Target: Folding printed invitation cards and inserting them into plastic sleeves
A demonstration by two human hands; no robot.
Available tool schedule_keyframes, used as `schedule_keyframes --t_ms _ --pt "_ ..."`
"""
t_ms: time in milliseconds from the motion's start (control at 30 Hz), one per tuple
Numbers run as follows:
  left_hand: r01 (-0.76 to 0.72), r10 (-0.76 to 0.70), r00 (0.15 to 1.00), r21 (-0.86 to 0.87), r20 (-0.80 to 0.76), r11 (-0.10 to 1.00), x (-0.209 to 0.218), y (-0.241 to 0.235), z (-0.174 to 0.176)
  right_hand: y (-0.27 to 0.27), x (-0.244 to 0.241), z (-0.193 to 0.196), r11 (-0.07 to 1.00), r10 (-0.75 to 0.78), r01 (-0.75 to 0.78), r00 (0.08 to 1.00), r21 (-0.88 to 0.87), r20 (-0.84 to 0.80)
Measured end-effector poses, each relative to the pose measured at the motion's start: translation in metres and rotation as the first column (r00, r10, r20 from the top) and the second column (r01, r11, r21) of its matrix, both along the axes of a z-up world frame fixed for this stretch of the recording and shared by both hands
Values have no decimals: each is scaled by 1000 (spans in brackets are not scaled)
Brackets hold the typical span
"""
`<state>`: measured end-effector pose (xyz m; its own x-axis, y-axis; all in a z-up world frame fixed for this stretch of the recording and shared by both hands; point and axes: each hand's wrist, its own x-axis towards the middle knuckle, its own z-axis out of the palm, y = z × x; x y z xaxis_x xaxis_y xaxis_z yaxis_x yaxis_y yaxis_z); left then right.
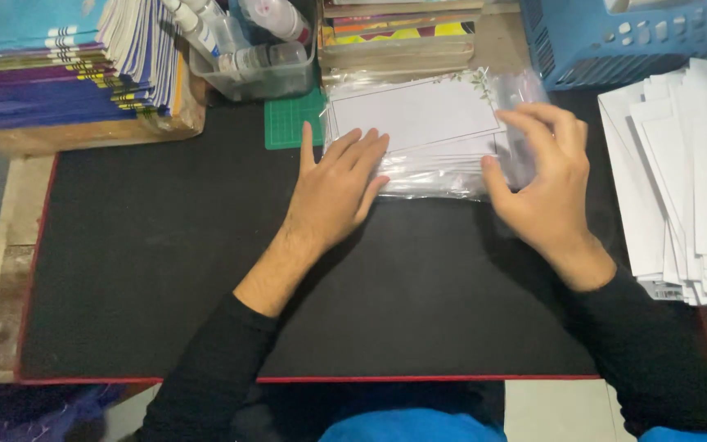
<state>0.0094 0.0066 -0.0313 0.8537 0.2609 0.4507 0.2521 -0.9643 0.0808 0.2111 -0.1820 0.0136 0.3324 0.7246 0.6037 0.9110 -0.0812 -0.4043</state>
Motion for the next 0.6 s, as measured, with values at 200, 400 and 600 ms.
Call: schedule_keyframes --t_ms 200,400,600 --pt "85 -211 950 461 229 883 -8 -4 13 -9 -8 18 939 75 -218 883 -264 -463" --pt "182 -303 936 494 177 850 -50 -11 42 -33 24 9 977 66 -131 937 -169 -342" --pt "221 -348 911 452 220 864 -77 -7 30 -29 5 13 935 39 -233 817 -267 -576"
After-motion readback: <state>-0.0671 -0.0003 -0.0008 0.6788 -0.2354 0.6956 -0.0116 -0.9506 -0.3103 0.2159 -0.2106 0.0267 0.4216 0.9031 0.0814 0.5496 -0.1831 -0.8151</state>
